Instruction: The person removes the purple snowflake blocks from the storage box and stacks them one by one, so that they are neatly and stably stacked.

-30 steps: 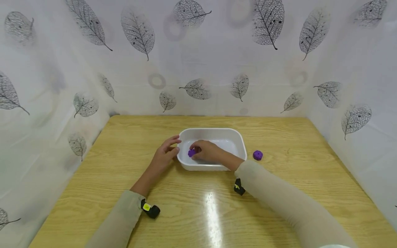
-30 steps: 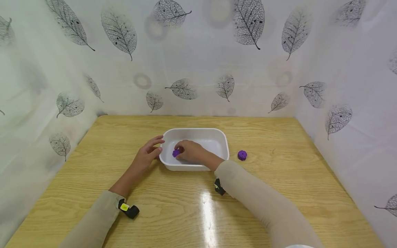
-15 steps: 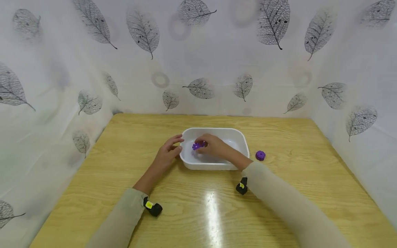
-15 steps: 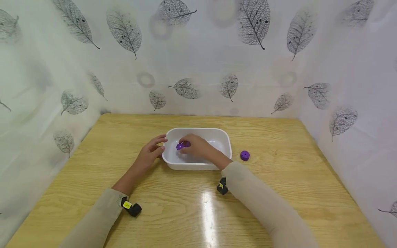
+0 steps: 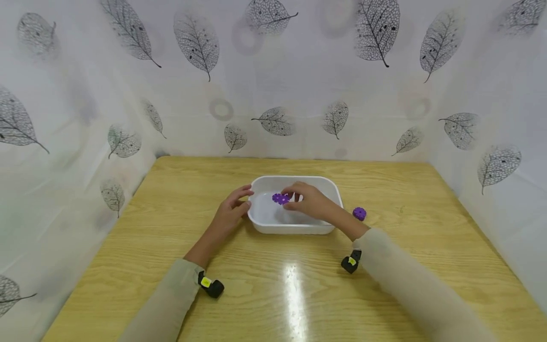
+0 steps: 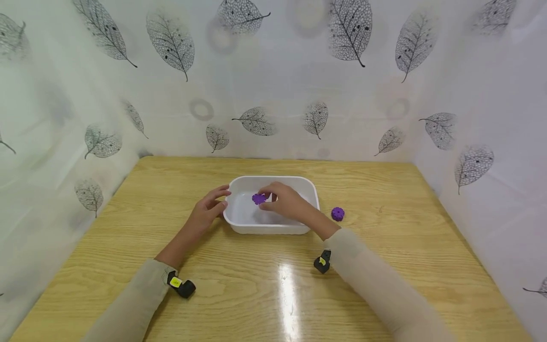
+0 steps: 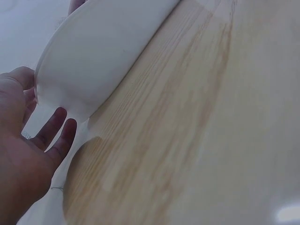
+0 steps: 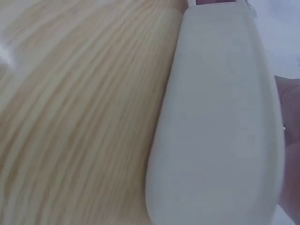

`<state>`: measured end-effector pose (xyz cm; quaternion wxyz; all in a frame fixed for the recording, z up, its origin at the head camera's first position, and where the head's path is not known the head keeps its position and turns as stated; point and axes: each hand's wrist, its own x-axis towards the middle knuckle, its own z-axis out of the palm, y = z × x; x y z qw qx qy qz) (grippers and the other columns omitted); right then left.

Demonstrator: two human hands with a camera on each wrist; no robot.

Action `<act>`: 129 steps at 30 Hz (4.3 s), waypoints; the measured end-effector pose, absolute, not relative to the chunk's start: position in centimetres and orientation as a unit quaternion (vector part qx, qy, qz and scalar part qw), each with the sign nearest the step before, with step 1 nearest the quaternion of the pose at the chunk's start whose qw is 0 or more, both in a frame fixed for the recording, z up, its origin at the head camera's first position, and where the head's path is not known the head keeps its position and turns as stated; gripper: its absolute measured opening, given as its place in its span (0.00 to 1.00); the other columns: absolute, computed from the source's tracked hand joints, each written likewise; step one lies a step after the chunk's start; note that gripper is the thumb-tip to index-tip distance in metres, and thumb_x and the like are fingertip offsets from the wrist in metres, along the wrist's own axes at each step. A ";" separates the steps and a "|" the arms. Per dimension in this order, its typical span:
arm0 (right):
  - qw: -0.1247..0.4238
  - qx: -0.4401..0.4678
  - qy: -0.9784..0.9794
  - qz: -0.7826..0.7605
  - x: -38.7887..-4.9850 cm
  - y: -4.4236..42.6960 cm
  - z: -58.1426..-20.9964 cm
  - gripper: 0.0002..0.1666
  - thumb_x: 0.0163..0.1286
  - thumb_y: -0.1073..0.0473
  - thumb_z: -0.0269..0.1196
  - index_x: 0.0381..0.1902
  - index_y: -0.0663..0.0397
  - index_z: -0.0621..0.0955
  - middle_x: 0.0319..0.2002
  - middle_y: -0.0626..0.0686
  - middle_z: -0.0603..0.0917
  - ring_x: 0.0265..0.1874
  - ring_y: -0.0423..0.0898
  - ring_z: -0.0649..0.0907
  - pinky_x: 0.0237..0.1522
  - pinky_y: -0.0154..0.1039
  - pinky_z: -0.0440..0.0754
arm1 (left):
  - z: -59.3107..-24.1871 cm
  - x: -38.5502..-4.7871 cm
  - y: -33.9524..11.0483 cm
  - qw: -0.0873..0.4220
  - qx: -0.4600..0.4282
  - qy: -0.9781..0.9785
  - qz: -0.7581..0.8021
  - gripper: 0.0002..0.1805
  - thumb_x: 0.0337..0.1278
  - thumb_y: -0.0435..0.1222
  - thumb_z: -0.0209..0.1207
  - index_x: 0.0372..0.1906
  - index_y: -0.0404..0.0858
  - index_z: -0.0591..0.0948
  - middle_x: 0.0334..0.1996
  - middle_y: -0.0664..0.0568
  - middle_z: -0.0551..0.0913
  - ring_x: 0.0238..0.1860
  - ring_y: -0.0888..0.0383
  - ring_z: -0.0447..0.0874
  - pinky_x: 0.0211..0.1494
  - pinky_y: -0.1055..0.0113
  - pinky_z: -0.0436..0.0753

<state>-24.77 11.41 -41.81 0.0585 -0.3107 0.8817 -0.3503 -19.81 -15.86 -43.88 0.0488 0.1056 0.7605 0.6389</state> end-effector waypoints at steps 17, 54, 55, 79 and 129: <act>0.007 -0.221 0.903 -0.369 -22.3 19.6 -39.6 0.24 0.69 0.49 0.67 0.60 0.50 0.81 0.48 0.50 0.82 0.41 0.46 0.76 0.40 0.39 0.77 | -45.4 -20.7 -16.0 0.055 0.101 0.765 0.634 0.22 0.76 0.34 0.51 0.69 0.32 0.72 0.78 0.49 0.61 0.62 0.38 0.76 0.54 0.60 0.84; 0.030 -0.119 0.944 -0.306 -20.3 29.5 -43.8 0.28 0.73 0.53 0.64 0.64 0.63 0.76 0.50 0.62 0.80 0.45 0.53 0.79 0.40 0.37 0.78 | -46.7 -21.2 -16.2 0.040 0.093 0.771 0.629 0.20 0.75 0.38 0.53 0.67 0.41 0.76 0.76 0.60 0.64 0.60 0.46 0.78 0.50 0.67 0.83; 0.032 -0.119 0.944 -0.306 -20.4 29.5 -43.9 0.28 0.73 0.53 0.64 0.64 0.63 0.76 0.50 0.62 0.80 0.46 0.53 0.79 0.40 0.38 0.78 | -46.8 -21.2 -16.2 0.040 0.095 0.771 0.629 0.20 0.75 0.38 0.53 0.67 0.40 0.76 0.76 0.59 0.64 0.60 0.45 0.78 0.50 0.67 0.83; 0.049 -0.137 0.944 -0.295 -20.6 29.4 -44.5 0.29 0.73 0.53 0.64 0.63 0.69 0.76 0.52 0.66 0.81 0.47 0.58 0.81 0.48 0.51 0.82 | -46.8 -21.3 -16.2 0.038 0.093 0.773 0.626 0.20 0.75 0.41 0.54 0.66 0.43 0.77 0.76 0.61 0.64 0.61 0.47 0.77 0.54 0.66 0.83; 0.004 -0.111 0.942 -0.318 -19.3 29.2 -41.5 0.31 0.77 0.51 0.58 0.72 0.60 0.69 0.59 0.65 0.75 0.52 0.61 0.78 0.45 0.53 0.83 | -46.6 -21.2 -16.2 0.043 0.090 0.767 0.634 0.20 0.75 0.38 0.53 0.67 0.40 0.76 0.76 0.60 0.64 0.61 0.44 0.77 0.51 0.67 0.83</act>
